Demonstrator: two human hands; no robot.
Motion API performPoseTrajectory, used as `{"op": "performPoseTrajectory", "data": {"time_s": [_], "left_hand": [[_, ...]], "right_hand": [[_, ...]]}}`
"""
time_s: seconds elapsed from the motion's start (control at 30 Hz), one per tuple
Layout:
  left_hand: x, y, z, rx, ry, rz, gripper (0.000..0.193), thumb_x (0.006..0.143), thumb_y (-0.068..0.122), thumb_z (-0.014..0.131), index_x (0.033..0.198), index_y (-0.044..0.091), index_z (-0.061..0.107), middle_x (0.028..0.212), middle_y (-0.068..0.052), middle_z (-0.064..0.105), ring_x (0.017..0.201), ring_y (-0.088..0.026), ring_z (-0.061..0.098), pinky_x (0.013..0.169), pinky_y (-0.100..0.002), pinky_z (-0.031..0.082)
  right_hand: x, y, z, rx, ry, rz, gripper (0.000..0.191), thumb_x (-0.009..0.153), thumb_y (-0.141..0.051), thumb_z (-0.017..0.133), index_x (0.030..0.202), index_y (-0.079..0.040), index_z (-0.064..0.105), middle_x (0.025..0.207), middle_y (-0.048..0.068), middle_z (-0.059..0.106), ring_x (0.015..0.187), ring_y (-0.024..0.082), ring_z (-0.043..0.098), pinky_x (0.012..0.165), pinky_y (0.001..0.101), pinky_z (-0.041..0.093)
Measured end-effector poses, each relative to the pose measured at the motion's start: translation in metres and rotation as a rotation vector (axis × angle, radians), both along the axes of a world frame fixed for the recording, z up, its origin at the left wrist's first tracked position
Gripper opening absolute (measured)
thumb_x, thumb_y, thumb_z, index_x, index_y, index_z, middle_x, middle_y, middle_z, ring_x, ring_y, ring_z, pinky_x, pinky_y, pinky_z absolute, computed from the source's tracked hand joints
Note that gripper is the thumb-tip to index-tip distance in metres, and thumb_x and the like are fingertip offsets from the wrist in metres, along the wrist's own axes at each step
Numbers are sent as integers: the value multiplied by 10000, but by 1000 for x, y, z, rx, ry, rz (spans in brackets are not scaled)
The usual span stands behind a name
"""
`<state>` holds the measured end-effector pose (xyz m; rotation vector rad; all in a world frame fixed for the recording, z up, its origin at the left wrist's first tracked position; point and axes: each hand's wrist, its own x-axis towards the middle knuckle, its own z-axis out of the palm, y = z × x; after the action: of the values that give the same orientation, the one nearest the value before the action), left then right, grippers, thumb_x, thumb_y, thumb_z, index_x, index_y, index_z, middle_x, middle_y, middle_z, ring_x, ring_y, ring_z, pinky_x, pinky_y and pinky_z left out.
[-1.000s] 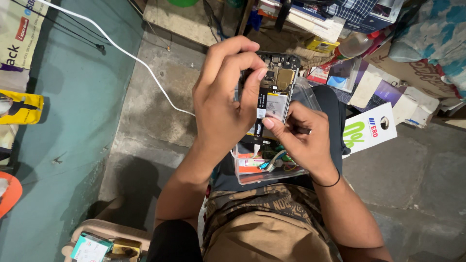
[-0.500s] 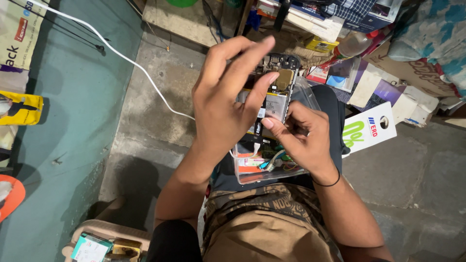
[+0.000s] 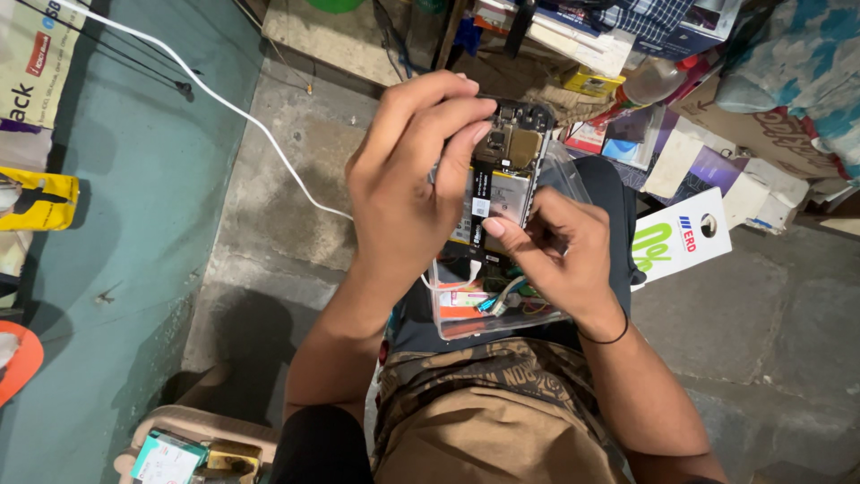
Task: The person uses tweezers to manipulate internal components of a disassembled smartphone, adjusting ribbon cables and connectors near the motherboard and battery. The device remains open throughout, and the person repeatedly repositions components without completing reassembly.
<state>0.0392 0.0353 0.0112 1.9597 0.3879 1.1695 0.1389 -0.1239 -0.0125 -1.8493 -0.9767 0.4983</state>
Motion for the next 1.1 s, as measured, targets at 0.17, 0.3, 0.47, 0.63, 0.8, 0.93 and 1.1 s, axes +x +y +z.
{"op": "performPoseTrajectory", "data": {"time_s": [0.17,0.3,0.47,0.63,0.8,0.93,1.1], "left_hand": [[-2,1,1,-18,6,-15,79,1098,3,681,1150,59,660,1227,-56,654,1063,-180,741,873,-272,628],[-3,1,4,14,22,-23,70,1109,9,662,1159,56,647,1224,-64,650,1065,-196,734,873,-280,624],[-4,1,6,35,16,-33,99,1105,8,640,1198,43,644,1226,-91,645,1074,-220,731,871,-298,627],[-6,0,7,22,25,-56,53,1128,2,626,1173,28,637,1252,-96,645,1124,-226,730,912,-300,633],[-7,0,9,35,34,-92,53,1127,-1,631,1170,29,633,1281,-111,635,1225,-258,697,975,-308,628],[-6,0,13,40,23,-107,114,1073,-24,653,1173,30,638,1226,-117,638,1237,-290,684,1015,-349,612],[-6,1,17,28,6,-157,244,1023,-28,730,1222,42,607,1202,-116,627,1212,-285,669,1013,-348,590]], "right_hand": [[0,1,1,17,-60,18,207,922,-174,820,900,-10,695,608,-21,529,527,21,433,484,232,310],[-1,1,1,31,-47,17,193,929,-171,812,913,-14,701,618,-23,549,533,20,447,487,231,315],[0,1,0,38,-49,18,186,934,-165,808,929,-12,704,631,-21,561,543,19,452,490,229,319],[1,0,-1,15,-38,7,180,930,-156,809,914,-11,704,618,-25,555,527,13,452,481,222,313],[1,-2,-3,24,35,-13,166,924,-137,807,955,2,722,640,-22,573,560,4,452,493,210,310],[3,-5,-4,74,131,14,155,939,-104,782,1013,16,718,755,-10,670,643,-2,541,543,186,384],[4,-7,-5,139,217,61,164,964,-81,760,1077,26,709,859,4,718,753,6,619,647,179,482]]}}
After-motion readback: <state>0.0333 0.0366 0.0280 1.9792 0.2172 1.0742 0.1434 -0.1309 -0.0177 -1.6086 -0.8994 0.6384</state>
